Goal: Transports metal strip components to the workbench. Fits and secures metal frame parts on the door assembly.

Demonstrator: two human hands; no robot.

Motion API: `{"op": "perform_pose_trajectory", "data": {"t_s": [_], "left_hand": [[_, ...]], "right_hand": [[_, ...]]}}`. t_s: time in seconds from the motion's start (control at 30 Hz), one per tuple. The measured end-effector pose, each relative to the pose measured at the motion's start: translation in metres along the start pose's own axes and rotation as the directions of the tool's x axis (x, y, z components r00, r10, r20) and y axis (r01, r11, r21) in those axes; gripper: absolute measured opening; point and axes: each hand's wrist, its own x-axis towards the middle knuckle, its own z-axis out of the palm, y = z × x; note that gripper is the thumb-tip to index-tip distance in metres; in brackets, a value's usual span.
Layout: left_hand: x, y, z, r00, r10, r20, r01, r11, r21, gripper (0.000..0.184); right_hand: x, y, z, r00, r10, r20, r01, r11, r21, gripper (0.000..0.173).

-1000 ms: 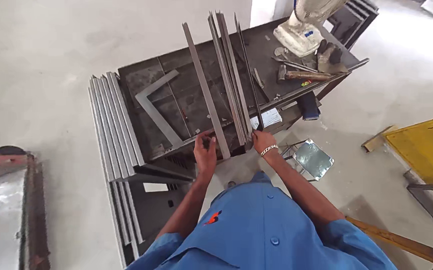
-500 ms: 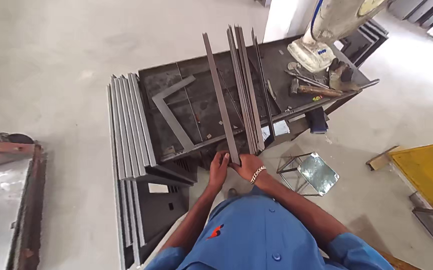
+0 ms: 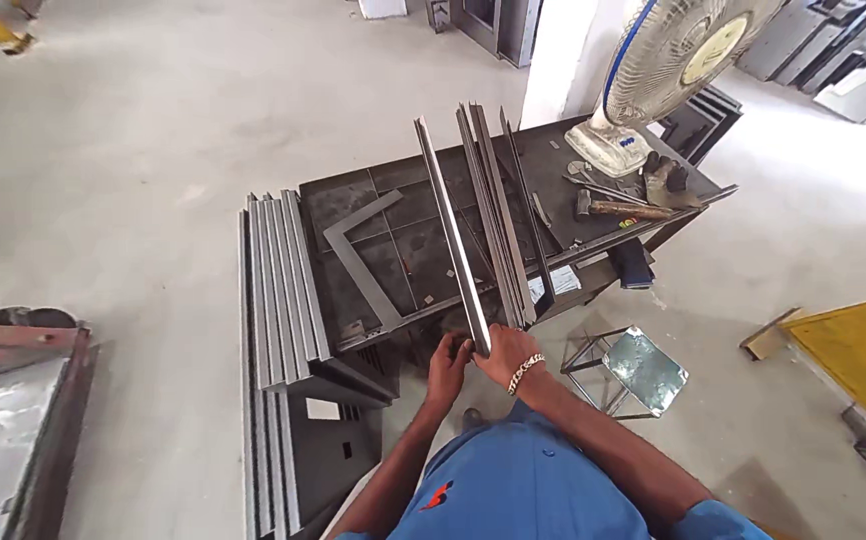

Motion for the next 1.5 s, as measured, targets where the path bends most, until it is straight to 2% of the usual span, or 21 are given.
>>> {"op": "perform_pose_trajectory", "data": {"t_s": [0.07, 0.13, 0.17, 0.2, 0.27, 0.3, 0.37, 0.5, 0.57, 0.67, 0.73, 0.83, 0.9, 0.97, 1.03, 1.1, 1.2, 1.3, 1.4, 1.5], "left_hand": [[-0.002, 0.003, -0.001, 0.998, 0.045, -0.049, -0.044, 0.999, 0.004, 0.029], [-0.002, 0.010, -0.002, 0.992, 0.066, -0.104, -0.067, 0.998, -0.003, 0.027], [-0.003, 0.015, 0.000, 0.993, 0.041, -0.112, -0.049, 0.996, -0.071, 0.025], [-0.003, 0.024, 0.002, 0.996, -0.017, -0.089, 0.000, 0.983, -0.185, 0.026], [-0.005, 0.049, 0.006, 0.979, -0.200, 0.035, 0.196, 0.892, -0.406, 0.032], [-0.004, 0.063, 0.009, 0.955, -0.278, 0.102, 0.293, 0.833, -0.470, 0.035], [0.001, 0.086, 0.025, 0.925, -0.339, 0.170, 0.374, 0.744, -0.554, 0.039], [0.014, 0.112, 0.057, 0.933, -0.309, 0.185, 0.357, 0.727, -0.586, 0.042], [0.028, 0.113, 0.069, 0.937, -0.226, 0.265, 0.345, 0.696, -0.629, 0.055], [0.048, 0.107, 0.086, 0.894, -0.133, 0.427, 0.422, 0.568, -0.707, 0.077], [0.046, 0.112, 0.100, 0.858, -0.209, 0.469, 0.506, 0.500, -0.702, 0.076], [0.011, 0.107, 0.138, 0.866, -0.256, 0.428, 0.496, 0.538, -0.682, 0.054], [-0.025, 0.101, 0.163, 0.880, -0.233, 0.414, 0.468, 0.573, -0.673, 0.041], [-0.069, 0.100, 0.191, 0.900, -0.159, 0.406, 0.405, 0.654, -0.639, 0.025], [-0.118, 0.100, 0.225, 0.907, -0.070, 0.415, 0.325, 0.741, -0.587, 0.025], [-0.167, 0.097, 0.259, 0.881, 0.028, 0.472, 0.258, 0.807, -0.530, 0.026], [-0.244, 0.085, 0.322, 0.804, 0.084, 0.589, 0.248, 0.852, -0.461, 0.029], [-0.314, 0.070, 0.376, 0.684, 0.001, 0.730, 0.329, 0.893, -0.309, 0.032], [-0.367, 0.064, 0.410, 0.461, -0.119, 0.880, 0.383, 0.920, -0.077, 0.030], [-0.404, 0.059, 0.441, 0.189, -0.211, 0.959, 0.319, 0.937, 0.143, 0.030]], "right_hand": [[-0.007, 0.004, 0.002, 0.997, 0.005, -0.075, -0.002, 0.999, 0.049, 0.058], [-0.014, 0.013, 0.002, 0.995, 0.059, -0.078, -0.048, 0.990, 0.135, 0.053], [-0.020, 0.019, 0.001, 0.994, 0.086, -0.064, -0.073, 0.979, 0.190, 0.053], [-0.028, 0.028, 0.002, 0.993, 0.101, -0.063, -0.082, 0.964, 0.251, 0.052], [-0.050, 0.045, 0.005, 0.993, 0.088, -0.079, -0.053, 0.931, 0.362, 0.051], [-0.064, 0.054, 0.004, 0.993, 0.072, -0.098, -0.027, 0.917, 0.399, 0.051], [-0.097, 0.074, -0.003, 0.987, 0.055, -0.152, 0.020, 0.892, 0.452, 0.048], [-0.166, 0.107, -0.009, 0.956, 0.043, -0.290, 0.107, 0.870, 0.482, 0.034], [-0.195, 0.121, -0.009, 0.935, 0.036, -0.353, 0.129, 0.893, 0.432, 0.029], [-0.228, 0.141, 0.004, 0.948, 0.069, -0.311, 0.056, 0.925, 0.376, 0.026], [-0.239, 0.159, 0.031, 0.933, 0.115, -0.342, 0.020, 0.930, 0.366, 0.022], [-0.256, 0.187, 0.083, 0.889, 0.239, -0.392, -0.064, 0.910, 0.409, 0.016], [-0.274, 0.207, 0.118, 0.859, 0.370, -0.353, -0.189, 0.871, 0.453, 0.016], [-0.299, 0.227, 0.151, 0.811, 0.508, -0.290, -0.343, 0.815, 0.468, 0.020], [-0.328, 0.247, 0.174, 0.759, 0.610, -0.227, -0.462, 0.751, 0.473, 0.037], [-0.358, 0.259, 0.192, 0.714, 0.649, -0.262, -0.481, 0.727, 0.490, 0.058], [-0.405, 0.277, 0.213, 0.597, 0.651, -0.468, -0.441, 0.754, 0.487, 0.060], [-0.449, 0.305, 0.246, 0.489, 0.642, -0.590, -0.419, 0.766, 0.487, 0.051], [-0.493, 0.328, 0.290, 0.393, 0.736, -0.551, -0.399, 0.676, 0.619, 0.038], [-0.547, 0.336, 0.329, 0.225, 0.857, -0.465, -0.461, 0.513, 0.724, 0.035]]}}
